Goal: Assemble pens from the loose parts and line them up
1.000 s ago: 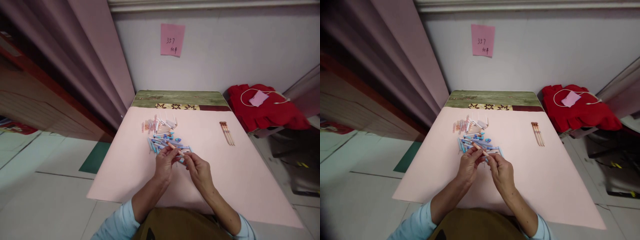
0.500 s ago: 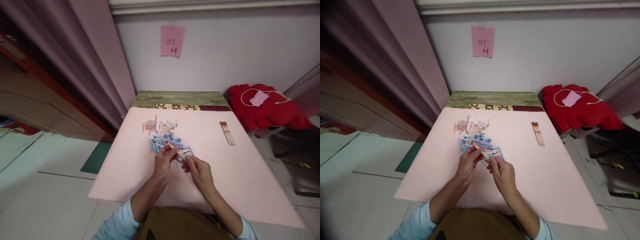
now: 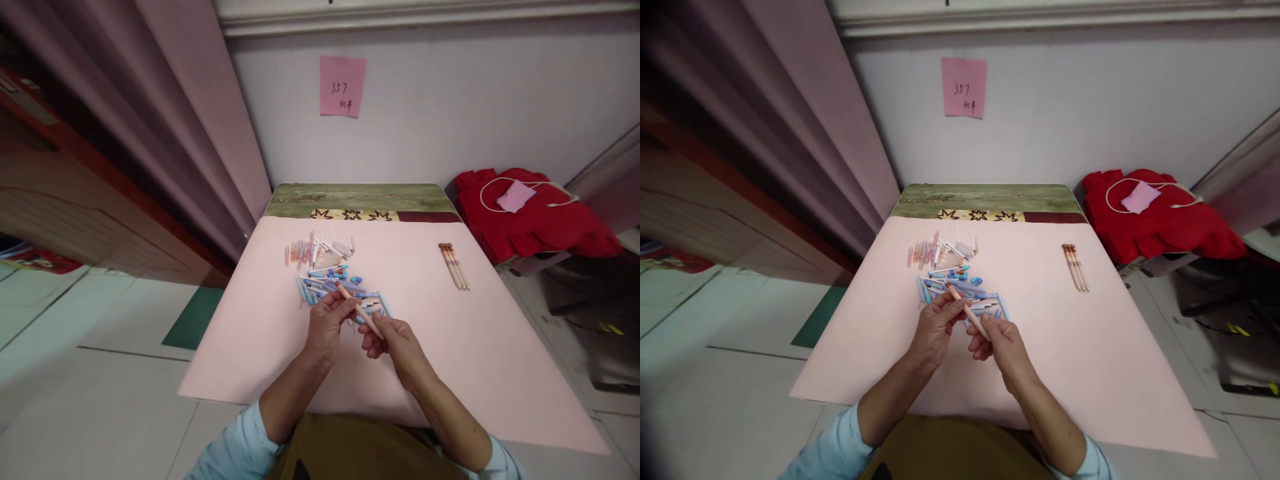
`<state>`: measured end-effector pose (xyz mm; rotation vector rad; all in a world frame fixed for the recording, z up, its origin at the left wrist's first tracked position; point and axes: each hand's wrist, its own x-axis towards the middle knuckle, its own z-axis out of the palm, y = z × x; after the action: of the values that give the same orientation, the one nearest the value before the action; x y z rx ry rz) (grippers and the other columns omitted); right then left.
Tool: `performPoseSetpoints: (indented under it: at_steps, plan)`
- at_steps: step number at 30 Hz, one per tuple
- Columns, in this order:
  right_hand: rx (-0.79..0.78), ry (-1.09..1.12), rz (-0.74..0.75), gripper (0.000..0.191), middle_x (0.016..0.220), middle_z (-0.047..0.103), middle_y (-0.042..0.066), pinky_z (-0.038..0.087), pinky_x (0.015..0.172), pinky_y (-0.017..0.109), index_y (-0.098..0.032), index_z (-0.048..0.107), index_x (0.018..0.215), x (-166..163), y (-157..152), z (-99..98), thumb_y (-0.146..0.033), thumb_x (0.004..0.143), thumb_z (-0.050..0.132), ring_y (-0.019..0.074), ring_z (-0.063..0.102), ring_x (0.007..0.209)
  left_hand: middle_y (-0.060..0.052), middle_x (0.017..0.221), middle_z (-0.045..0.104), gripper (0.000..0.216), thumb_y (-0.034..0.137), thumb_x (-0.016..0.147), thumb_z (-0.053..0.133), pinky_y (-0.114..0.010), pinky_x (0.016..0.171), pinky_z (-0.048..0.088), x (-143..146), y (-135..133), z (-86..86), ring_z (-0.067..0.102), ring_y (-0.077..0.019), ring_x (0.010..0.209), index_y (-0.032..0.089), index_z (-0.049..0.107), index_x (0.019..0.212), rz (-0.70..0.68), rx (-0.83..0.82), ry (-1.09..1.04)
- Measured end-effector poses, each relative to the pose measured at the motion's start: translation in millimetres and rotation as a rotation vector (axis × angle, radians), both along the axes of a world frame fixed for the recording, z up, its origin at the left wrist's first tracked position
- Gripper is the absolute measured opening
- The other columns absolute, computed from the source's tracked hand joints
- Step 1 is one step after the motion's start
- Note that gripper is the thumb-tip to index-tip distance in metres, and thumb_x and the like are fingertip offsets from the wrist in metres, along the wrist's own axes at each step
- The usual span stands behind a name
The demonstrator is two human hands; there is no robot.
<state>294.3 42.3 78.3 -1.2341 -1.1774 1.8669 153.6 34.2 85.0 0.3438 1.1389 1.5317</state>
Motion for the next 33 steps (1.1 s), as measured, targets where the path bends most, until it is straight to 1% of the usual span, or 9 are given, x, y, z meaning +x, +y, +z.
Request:
performPoseSetpoints:
  at_steps: [4, 6, 8, 12, 14, 16, 20, 23, 33]
  plan:
    - [0.173, -0.046, -0.072, 0.045, 0.063, 0.062, 0.0, 0.041, 0.052, 0.022, -0.016, 0.066, 0.079, 0, 2, 0.9, -0.058, 0.067, 0.078, 0.0108, 0.053, 0.055, -0.003, 0.073, 0.07, 0.025, 0.021, 0.058, 0.085, -0.023, 0.062, 0.046, 1, 0, 0.2, 0.061, -0.0125, 0.066, 0.013, 0.072, 0.078, -0.002, 0.003, 0.028]
    - [0.197, -0.078, -0.075, 0.042, 0.06, 0.06, -0.001, 0.04, 0.051, 0.022, -0.016, 0.065, 0.075, 1, 2, 0.2, -0.055, 0.066, 0.08, 0.0101, 0.05, 0.053, -0.003, 0.072, 0.069, 0.025, 0.02, 0.058, 0.085, -0.023, 0.062, 0.045, 1, 0, -0.2, 0.06, -0.0119, 0.065, 0.013, 0.072, 0.078, -0.007, 0.005, 0.042]
    - [0.102, -0.022, -0.031, 0.044, 0.059, 0.061, 0.0, 0.041, 0.051, 0.023, -0.015, 0.065, 0.073, 2, 1, -0.5, -0.058, 0.071, 0.075, 0.0101, 0.051, 0.051, -0.003, 0.072, 0.07, 0.025, 0.02, 0.058, 0.085, -0.023, 0.062, 0.045, 2, -1, -0.1, 0.059, -0.0112, 0.063, 0.013, 0.072, 0.078, -0.027, 0.011, 0.044]
    - [-0.278, 0.209, 0.086, 0.046, 0.053, 0.053, -0.004, 0.035, 0.043, 0.022, -0.015, 0.064, 0.076, 3, -1, -3.3, -0.061, 0.074, 0.07, 0.0068, 0.042, 0.04, -0.005, 0.073, 0.071, 0.025, 0.021, 0.06, 0.083, -0.023, 0.063, 0.045, 1, -4, 2.0, 0.058, -0.0111, 0.063, 0.013, 0.072, 0.081, -0.074, 0.011, 0.004]
    - [-0.364, 0.264, 0.128, 0.045, 0.051, 0.05, -0.005, 0.032, 0.042, 0.021, -0.016, 0.063, 0.077, 2, -1, -5.9, -0.061, 0.075, 0.069, 0.0058, 0.038, 0.038, -0.004, 0.071, 0.07, 0.024, 0.021, 0.061, 0.083, -0.023, 0.063, 0.044, 1, -4, 2.9, 0.058, -0.0107, 0.062, 0.013, 0.073, 0.081, -0.09, 0.01, -0.007]
    - [-0.269, 0.242, 0.131, 0.046, 0.054, 0.054, -0.004, 0.036, 0.045, 0.022, -0.015, 0.065, 0.08, 2, 0, -9.2, -0.062, 0.077, 0.067, 0.007, 0.043, 0.042, -0.003, 0.07, 0.069, 0.023, 0.021, 0.061, 0.082, -0.023, 0.062, 0.043, 0, -3, 2.8, 0.057, -0.0101, 0.061, 0.013, 0.073, 0.08, -0.091, 0.013, 0.013]
    - [0.115, 0.019, 0.025, 0.042, 0.062, 0.06, -0.001, 0.037, 0.052, 0.022, -0.015, 0.067, 0.081, 3, 3, -15.0, -0.054, 0.069, 0.078, 0.0098, 0.05, 0.054, -0.002, 0.068, 0.067, 0.023, 0.021, 0.06, 0.083, -0.022, 0.06, 0.041, -2, -2, -1.2, 0.055, -0.0096, 0.06, 0.013, 0.072, 0.079, -0.059, 0.017, 0.079]
    - [0.18, -0.062, 0.032, 0.04, 0.057, 0.057, -0.003, 0.032, 0.048, 0.021, -0.016, 0.063, 0.073, 3, 3, -17.2, -0.051, 0.067, 0.08, 0.0086, 0.045, 0.05, -0.002, 0.068, 0.067, 0.023, 0.022, 0.06, 0.083, -0.022, 0.06, 0.042, -3, -4, -6.9, 0.055, -0.0098, 0.06, 0.014, 0.072, 0.078, -0.077, 0.007, 0.107]
    - [-0.188, 0.238, 0.184, 0.046, 0.063, 0.064, 0.003, 0.039, 0.053, 0.025, -0.013, 0.066, 0.079, 1, -6, -32.9, -0.057, 0.073, 0.075, 0.0103, 0.053, 0.051, -0.005, 0.07, 0.069, 0.024, 0.025, 0.062, 0.083, -0.022, 0.06, 0.042, -8, -17, -21.0, 0.055, -0.0099, 0.059, 0.013, 0.071, 0.078, -0.136, -0.04, 0.037]
